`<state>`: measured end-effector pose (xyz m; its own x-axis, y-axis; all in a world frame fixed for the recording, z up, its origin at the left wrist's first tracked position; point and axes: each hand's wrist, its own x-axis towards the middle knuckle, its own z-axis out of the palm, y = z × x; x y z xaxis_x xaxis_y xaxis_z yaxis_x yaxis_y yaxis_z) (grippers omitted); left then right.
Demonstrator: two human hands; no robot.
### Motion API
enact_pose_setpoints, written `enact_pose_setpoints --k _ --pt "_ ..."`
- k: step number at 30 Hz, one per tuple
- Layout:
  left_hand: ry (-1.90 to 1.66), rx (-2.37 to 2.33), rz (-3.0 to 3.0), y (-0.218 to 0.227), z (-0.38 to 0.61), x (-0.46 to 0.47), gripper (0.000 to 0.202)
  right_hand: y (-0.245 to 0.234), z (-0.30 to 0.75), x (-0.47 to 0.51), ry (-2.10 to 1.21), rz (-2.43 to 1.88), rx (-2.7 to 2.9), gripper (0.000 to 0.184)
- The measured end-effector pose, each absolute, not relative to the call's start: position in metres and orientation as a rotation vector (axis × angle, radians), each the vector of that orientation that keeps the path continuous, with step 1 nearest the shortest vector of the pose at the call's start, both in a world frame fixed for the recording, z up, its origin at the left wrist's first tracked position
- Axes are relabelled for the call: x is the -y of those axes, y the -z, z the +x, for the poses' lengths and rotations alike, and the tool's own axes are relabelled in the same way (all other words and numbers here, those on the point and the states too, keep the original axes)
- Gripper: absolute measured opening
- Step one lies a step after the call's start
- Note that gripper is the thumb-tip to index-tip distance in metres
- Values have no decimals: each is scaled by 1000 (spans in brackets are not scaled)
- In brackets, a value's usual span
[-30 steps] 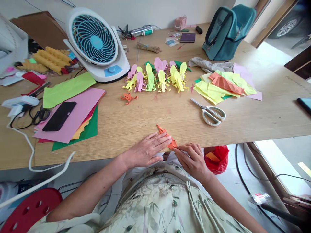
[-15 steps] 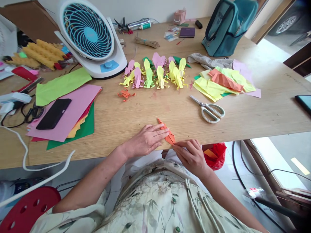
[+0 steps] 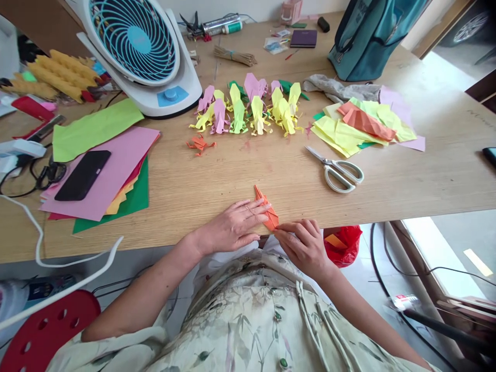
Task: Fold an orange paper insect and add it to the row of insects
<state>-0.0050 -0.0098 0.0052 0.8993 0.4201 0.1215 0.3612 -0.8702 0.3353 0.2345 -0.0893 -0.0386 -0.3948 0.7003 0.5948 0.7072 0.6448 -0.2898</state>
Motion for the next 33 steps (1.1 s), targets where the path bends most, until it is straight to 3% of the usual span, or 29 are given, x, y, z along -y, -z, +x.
enact_pose_setpoints --k 5,14,22,28,33 --pt "-343 -621 2758 -3 1 -13 43 31 232 81 -126 -995 2267 21" --pt "-228 -551 2881 -3 0 -17 46 32 255 85 -51 -1119 2291 47" --pt "-140 -476 2839 -7 -2 10 50 37 252 95 -26 -986 2264 44" --pt "-158 -480 2817 -5 -2 16 51 41 249 94 -28 -998 2184 25" --pt "-210 -483 2799 -2 -1 14 50 39 249 91 -75 -997 2190 23"
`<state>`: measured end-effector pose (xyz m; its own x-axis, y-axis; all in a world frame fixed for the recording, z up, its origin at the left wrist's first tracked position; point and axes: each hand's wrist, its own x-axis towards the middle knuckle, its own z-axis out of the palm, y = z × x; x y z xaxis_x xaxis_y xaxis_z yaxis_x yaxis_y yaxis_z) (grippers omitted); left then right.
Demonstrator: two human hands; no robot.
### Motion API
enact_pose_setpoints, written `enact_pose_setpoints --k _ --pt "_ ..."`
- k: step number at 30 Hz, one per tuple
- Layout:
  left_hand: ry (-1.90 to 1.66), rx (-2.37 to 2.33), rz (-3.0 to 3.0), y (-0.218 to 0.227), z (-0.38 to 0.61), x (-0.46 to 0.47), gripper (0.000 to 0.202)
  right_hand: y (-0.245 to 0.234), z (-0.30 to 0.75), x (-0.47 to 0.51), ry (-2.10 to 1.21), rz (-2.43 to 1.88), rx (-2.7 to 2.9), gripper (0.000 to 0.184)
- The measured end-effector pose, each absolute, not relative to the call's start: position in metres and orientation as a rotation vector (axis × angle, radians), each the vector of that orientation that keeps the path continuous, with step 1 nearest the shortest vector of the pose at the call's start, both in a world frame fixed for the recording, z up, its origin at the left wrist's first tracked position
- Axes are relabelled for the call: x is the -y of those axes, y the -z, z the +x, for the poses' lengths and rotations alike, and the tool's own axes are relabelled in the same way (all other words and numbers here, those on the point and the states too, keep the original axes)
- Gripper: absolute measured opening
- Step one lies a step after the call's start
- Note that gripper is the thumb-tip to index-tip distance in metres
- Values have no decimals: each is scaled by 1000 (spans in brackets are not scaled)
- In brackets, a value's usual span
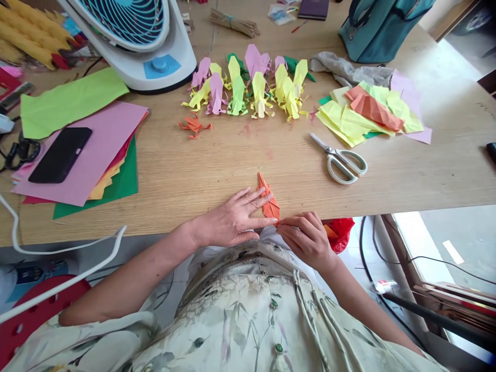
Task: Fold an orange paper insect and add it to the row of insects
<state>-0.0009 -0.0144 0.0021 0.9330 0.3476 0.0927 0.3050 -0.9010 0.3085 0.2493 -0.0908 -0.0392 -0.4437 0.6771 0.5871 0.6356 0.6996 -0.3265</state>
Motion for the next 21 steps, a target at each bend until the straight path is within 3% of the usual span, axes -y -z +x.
enact_pose_setpoints --k 6,14,21 --pt "-247 -509 2770 -2 1 14 45 26 246 85 -298 -1110 2212 9" --pt "-243 -551 2721 -6 3 18 45 1 239 78 -597 -1280 2148 10" --pt "-225 -573 2721 -8 4 19 42 -8 233 74 -637 -1427 2137 7"
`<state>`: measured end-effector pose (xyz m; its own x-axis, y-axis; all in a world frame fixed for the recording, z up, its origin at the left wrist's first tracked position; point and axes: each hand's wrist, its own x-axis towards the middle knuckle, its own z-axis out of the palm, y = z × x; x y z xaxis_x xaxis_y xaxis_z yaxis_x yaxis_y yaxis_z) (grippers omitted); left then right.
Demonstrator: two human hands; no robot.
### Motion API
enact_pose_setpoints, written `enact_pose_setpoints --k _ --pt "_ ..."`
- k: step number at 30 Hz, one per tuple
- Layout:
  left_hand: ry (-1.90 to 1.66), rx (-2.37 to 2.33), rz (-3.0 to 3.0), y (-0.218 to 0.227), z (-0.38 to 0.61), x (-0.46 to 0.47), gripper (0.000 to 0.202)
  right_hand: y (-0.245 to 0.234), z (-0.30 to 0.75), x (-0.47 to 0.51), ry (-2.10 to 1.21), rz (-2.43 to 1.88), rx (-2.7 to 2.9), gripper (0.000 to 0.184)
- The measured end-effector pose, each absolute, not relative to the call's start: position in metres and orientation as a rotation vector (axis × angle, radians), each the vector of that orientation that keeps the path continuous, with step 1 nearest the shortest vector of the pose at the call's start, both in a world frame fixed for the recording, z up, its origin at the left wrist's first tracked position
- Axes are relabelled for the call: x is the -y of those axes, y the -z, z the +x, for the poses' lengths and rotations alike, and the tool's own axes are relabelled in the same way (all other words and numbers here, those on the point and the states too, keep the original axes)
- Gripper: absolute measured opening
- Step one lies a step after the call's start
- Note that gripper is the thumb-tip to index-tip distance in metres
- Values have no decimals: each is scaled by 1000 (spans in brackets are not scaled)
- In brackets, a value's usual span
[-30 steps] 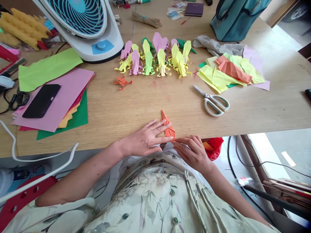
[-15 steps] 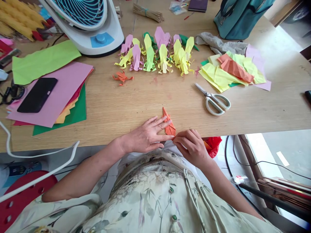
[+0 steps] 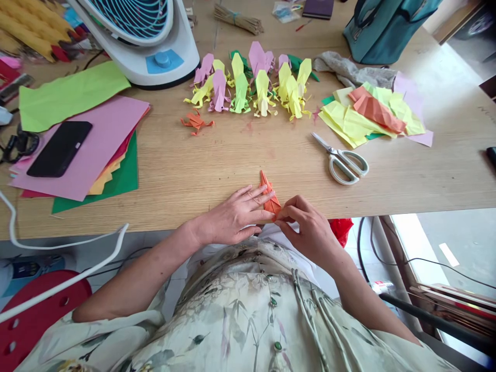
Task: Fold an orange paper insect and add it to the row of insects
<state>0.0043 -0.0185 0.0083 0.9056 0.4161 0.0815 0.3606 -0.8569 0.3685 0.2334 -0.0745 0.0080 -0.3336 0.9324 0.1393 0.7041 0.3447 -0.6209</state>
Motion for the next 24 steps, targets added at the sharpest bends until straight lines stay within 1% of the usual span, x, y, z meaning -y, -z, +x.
enact_pose_setpoints --k 6,12,15,19,20,24 --pt "-248 -563 2725 -8 4 18 40 -14 232 68 -668 -1503 2141 13" --pt "-267 -583 2693 -7 5 18 37 -15 235 64 -794 -1487 2096 14" --pt "-283 -595 2712 -7 6 18 36 -9 239 68 -790 -1435 2000 13" --pt "-276 -596 2752 -7 5 18 34 9 250 84 -597 -1255 1889 14" --pt "-277 -595 2751 -7 5 18 34 14 254 88 -520 -1202 1919 18" --pt "-297 -594 2719 -7 5 17 33 30 263 102 -210 -1092 2177 45"
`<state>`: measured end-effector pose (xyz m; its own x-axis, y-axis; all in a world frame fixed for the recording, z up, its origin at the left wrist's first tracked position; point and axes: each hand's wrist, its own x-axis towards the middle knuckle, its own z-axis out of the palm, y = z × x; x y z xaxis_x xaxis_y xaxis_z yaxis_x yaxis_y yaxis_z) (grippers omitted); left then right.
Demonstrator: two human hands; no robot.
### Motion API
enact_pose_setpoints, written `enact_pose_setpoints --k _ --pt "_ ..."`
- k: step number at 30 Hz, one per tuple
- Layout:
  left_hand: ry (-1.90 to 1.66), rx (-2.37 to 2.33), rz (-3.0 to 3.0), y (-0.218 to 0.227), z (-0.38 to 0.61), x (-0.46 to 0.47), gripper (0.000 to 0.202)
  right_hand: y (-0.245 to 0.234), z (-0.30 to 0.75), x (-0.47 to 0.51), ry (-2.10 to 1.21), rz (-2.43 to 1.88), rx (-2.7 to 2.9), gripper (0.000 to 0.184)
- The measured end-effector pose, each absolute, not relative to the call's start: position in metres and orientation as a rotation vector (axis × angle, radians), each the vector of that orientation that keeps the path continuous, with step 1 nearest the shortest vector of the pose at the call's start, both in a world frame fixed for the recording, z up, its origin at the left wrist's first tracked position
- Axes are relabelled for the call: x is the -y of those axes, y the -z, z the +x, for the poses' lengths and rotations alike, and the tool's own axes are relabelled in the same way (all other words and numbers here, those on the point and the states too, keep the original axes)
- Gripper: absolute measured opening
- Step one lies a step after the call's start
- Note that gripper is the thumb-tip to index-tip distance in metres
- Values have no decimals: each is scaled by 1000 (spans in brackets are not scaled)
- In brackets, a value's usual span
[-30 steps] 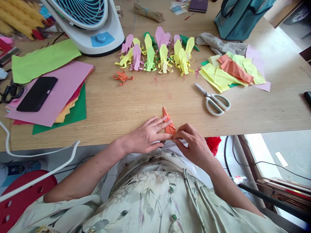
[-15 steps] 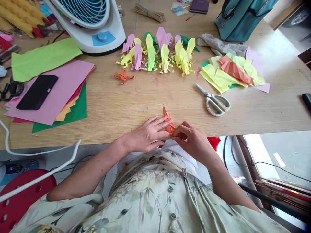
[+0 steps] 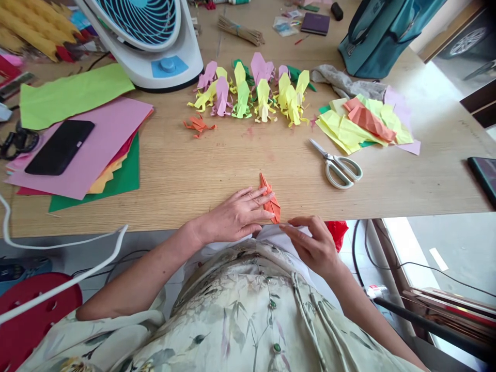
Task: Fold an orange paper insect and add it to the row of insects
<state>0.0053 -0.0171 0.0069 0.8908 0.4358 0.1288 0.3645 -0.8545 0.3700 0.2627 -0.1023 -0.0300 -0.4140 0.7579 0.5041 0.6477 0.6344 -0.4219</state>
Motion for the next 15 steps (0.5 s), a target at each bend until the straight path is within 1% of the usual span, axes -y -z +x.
enact_pose_setpoints --k 2,5,12,15 --pt "-302 -593 2707 -7 5 17 33 35 263 104 -52 -1073 2283 55" --pt "-295 -591 2709 -7 5 17 34 42 262 102 82 -1100 2362 60" --pt "-282 -590 2729 -6 5 17 34 52 253 106 157 -1180 2307 55" --pt "-273 -593 2740 -6 5 20 35 47 248 105 203 -1168 2299 48"
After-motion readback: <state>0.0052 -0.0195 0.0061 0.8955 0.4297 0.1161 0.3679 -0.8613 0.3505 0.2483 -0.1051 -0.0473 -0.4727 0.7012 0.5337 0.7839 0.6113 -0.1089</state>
